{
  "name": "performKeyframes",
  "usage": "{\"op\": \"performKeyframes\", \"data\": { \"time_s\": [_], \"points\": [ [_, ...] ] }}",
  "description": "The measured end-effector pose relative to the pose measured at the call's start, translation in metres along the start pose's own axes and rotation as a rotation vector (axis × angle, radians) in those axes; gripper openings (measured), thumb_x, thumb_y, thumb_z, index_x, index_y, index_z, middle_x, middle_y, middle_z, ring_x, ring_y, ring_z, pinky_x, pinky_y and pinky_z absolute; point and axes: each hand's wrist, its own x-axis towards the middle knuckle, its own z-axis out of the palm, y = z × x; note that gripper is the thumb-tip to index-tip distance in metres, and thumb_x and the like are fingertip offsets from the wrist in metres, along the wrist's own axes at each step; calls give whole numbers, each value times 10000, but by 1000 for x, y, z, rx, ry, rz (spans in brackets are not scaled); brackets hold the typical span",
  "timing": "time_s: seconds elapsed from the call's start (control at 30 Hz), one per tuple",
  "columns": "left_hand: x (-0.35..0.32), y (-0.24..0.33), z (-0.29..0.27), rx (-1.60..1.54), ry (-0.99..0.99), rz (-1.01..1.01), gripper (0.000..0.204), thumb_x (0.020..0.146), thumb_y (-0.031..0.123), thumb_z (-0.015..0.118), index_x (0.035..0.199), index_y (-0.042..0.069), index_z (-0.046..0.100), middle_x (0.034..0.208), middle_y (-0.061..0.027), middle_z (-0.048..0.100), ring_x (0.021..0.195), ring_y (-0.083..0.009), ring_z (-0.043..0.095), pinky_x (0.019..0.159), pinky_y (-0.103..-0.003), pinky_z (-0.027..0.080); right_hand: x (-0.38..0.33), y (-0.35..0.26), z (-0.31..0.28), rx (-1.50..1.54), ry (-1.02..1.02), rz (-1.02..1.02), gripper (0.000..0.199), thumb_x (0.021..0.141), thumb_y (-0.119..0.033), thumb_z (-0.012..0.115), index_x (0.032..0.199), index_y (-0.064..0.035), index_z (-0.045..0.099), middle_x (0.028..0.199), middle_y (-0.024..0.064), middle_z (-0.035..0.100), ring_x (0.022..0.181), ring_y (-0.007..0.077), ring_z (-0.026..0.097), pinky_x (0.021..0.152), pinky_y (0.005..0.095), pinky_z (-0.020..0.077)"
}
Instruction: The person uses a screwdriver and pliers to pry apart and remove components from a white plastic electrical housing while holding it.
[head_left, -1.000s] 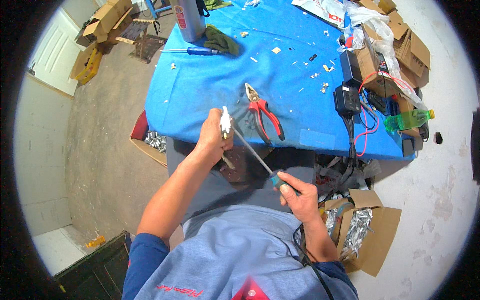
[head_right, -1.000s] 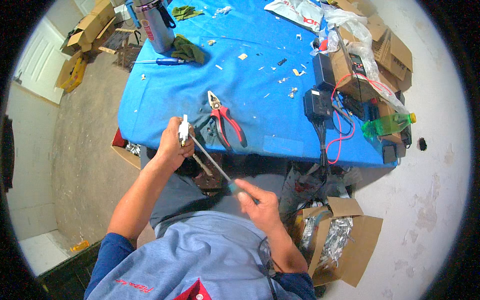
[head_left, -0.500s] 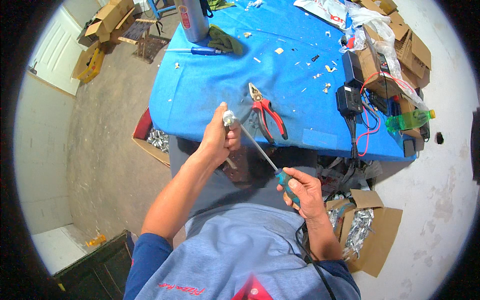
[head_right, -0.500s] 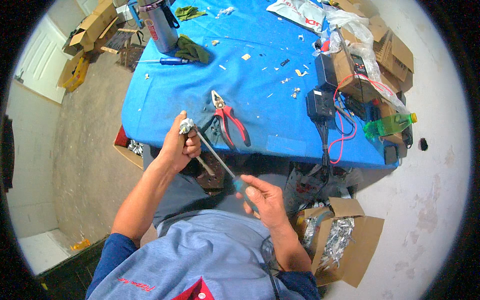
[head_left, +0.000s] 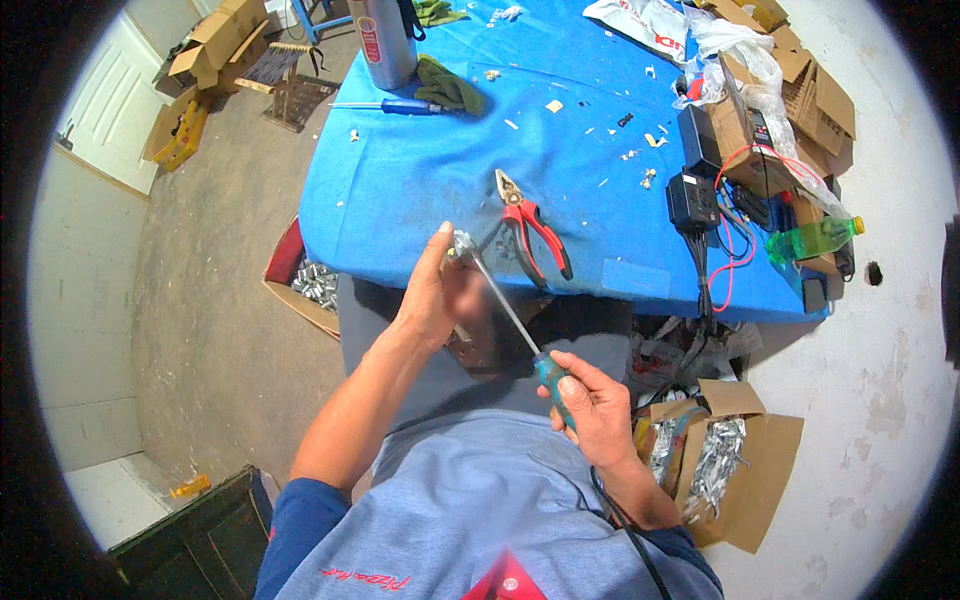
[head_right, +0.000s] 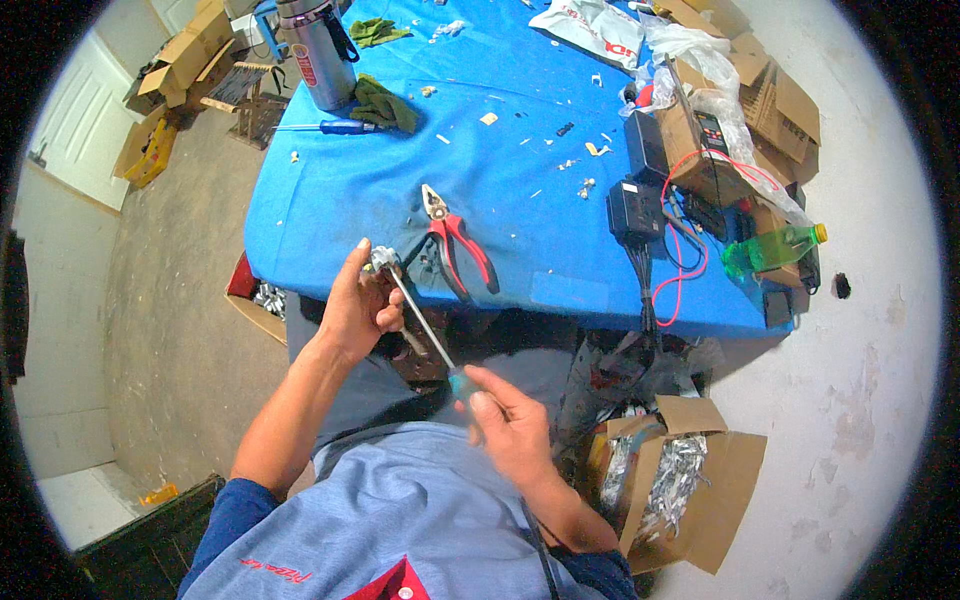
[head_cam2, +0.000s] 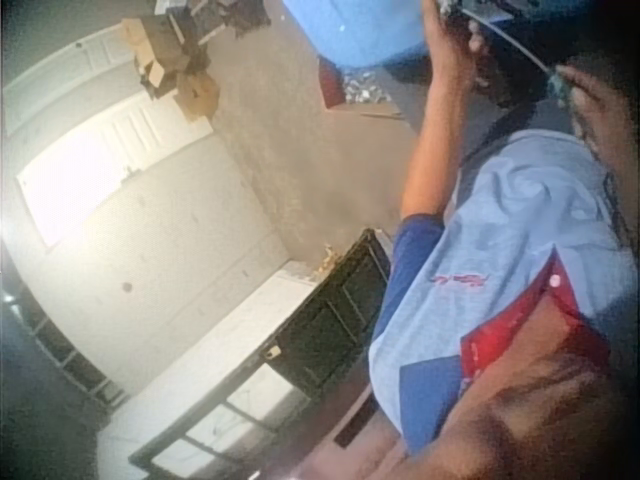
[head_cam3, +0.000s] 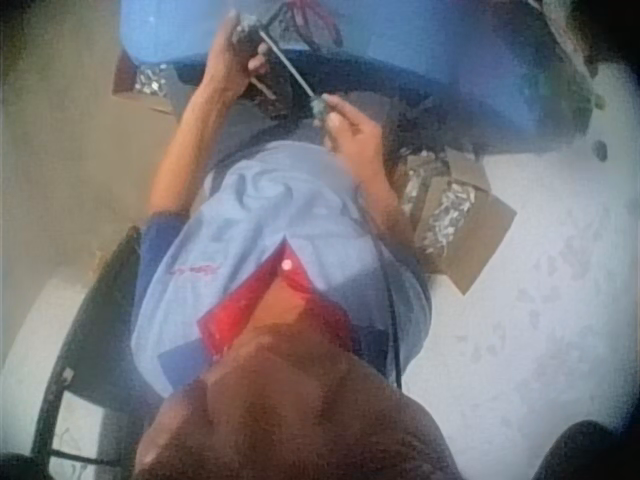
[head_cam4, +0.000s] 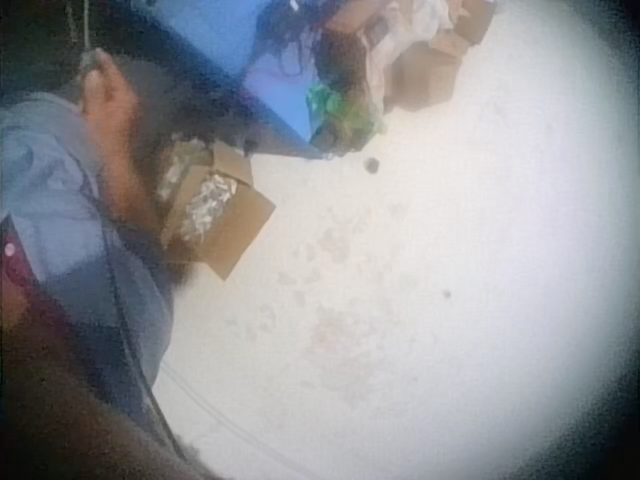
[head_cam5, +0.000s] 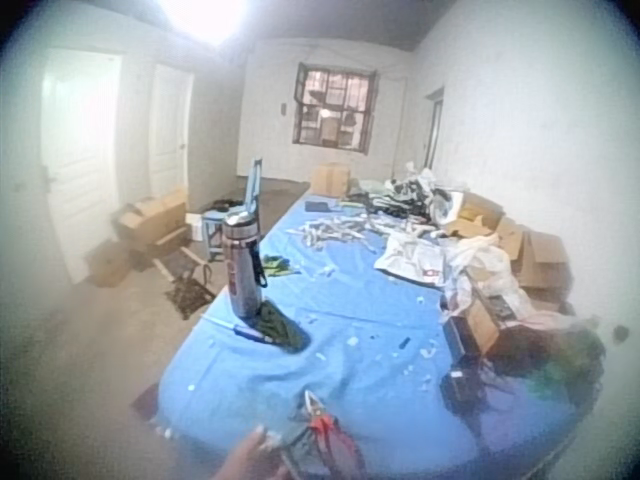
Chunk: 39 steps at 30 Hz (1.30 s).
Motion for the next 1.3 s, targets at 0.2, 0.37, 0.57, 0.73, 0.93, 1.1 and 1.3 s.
{"op": "performKeyframes", "data": {
  "time_s": [0.2, 0.37, 0.57, 0.73, 0.93, 1.1, 1.3],
  "points": [
    [-3, -1, -1, 18, 1, 9, 533, 881, 662, 445, 850, 135, 519, 628, -4, 492, 463, -119, 375, 516, -285, 324, -3, -9, 11, 22, -16, 20, 432, 958, -263, 586, 1304, -12, 526, 937, 126, 665, 573, 87, 572, 416, 176, 366],
    [-1, -1, -3, 43, 11, 13, 510, 887, 650, 442, 829, 147, 507, 618, 1, 476, 471, -115, 366, 511, -277, 320, -3, -12, 15, 94, -25, 62, 438, 943, -194, 603, 1330, -17, 495, 973, 129, 654, 594, 88, 569, 411, 173, 358],
    [-3, -2, 0, 96, 28, 60, 458, 891, 604, 488, 804, 154, 494, 612, 10, 459, 484, -113, 361, 500, -266, 302, -6, -21, 20, 212, -36, 170, 448, 935, -160, 599, 1342, -27, 464, 963, 116, 635, 603, 93, 565, 408, 171, 358],
    [6, -9, -8, 212, 43, 163, 411, 908, 526, 527, 746, 151, 478, 595, 23, 438, 483, -107, 355, 494, -264, 294, -6, -32, 22, 310, -25, 287, 420, 945, -195, 582, 1323, -47, 472, 940, 112, 624, 600, 96, 562, 398, 175, 361],
    [4, -5, -6, 250, 57, 148, 418, 917, 494, 538, 704, 147, 448, 587, 20, 428, 470, -110, 341, 486, -283, 300, -3, -30, 19, 444, -27, 338, 372, 958, -195, 554, 1298, -61, 488, 946, 120, 610, 596, 103, 548, 384, 175, 358],
    [0, -3, -3, 241, 60, 168, 390, 911, 465, 574, 744, 138, 443, 591, 21, 394, 480, -102, 336, 483, -272, 299, -2, -28, 18, 510, -47, 364, 357, 965, -182, 536, 1298, -67, 483, 955, 128, 602, 587, 109, 538, 381, 179, 356],
    [-11, -13, 5, 357, 22, 179, 290, 892, 336, 639, 824, 116, 463, 655, 37, 417, 517, -61, 343, 463, -224, 279, -3, -25, 24, 492, -25, 334, 366, 963, -183, 536, 1301, -59, 472, 954, 129, 602, 585, 112, 539, 381, 184, 356]
  ]
}}
